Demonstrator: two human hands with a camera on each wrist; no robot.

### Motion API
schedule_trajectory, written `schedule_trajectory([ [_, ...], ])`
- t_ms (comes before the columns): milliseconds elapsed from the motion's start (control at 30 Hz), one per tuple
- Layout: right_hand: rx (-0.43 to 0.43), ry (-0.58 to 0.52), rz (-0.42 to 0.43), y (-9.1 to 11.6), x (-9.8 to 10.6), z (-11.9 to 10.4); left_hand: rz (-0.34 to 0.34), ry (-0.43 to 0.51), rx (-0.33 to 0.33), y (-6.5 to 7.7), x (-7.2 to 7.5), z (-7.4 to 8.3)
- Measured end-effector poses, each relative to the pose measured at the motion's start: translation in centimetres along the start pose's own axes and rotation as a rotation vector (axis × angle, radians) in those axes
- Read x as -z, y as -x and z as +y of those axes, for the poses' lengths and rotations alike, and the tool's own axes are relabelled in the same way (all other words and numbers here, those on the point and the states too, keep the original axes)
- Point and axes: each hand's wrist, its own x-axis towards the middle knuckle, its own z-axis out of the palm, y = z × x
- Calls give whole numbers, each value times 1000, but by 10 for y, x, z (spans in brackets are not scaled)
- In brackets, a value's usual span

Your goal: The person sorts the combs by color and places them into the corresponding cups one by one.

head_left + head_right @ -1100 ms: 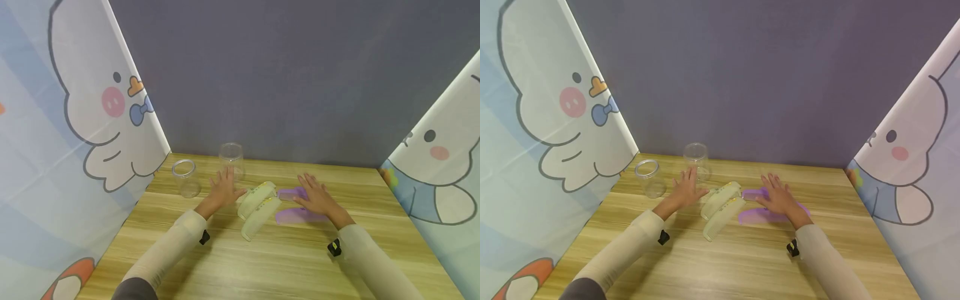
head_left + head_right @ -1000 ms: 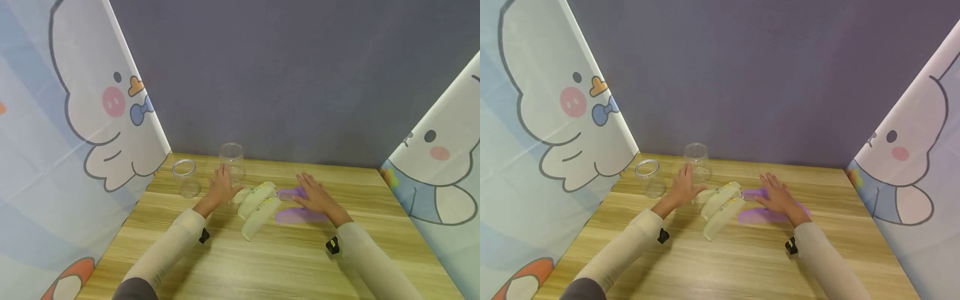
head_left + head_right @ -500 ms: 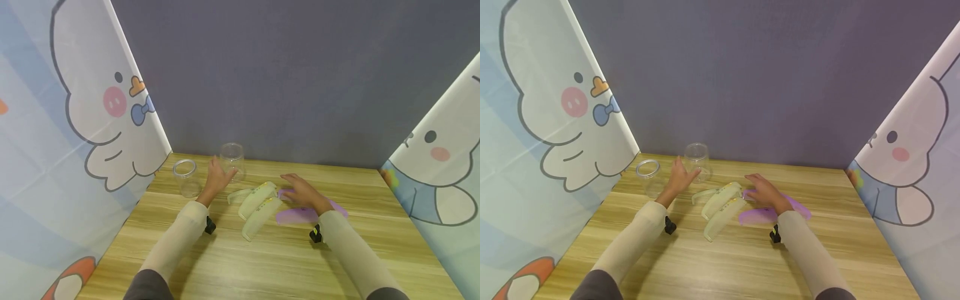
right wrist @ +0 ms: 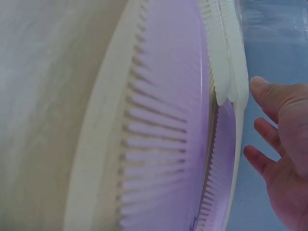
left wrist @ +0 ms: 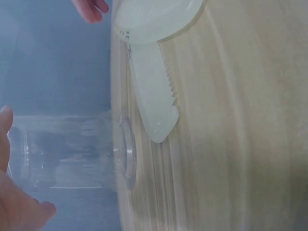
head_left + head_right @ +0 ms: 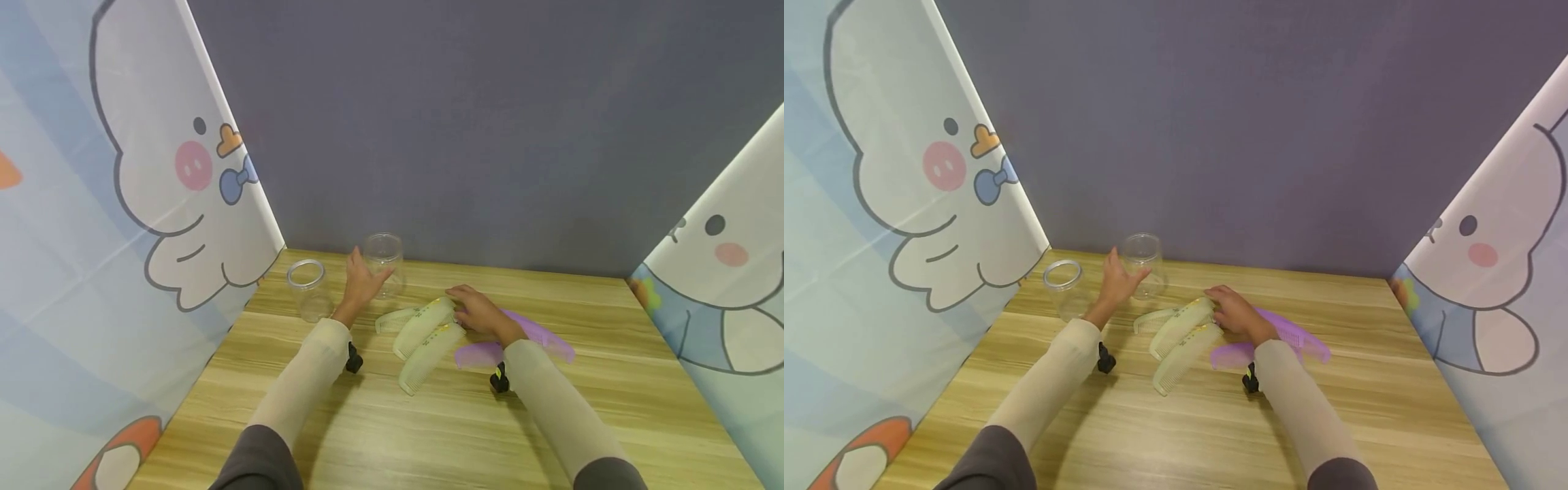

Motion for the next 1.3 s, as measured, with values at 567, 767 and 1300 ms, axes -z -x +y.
schedule_trajectory([
  [567,8,79,-126,-20,-11,-9,-2,50,-26,-14,0,1],
  [767,-12,93,-160,-22,-10,-6,46,39,-46,-16,-2,-1],
  [1300,31,94,-197,-27,-8,3,68,42,-30,-17,-7,-6],
])
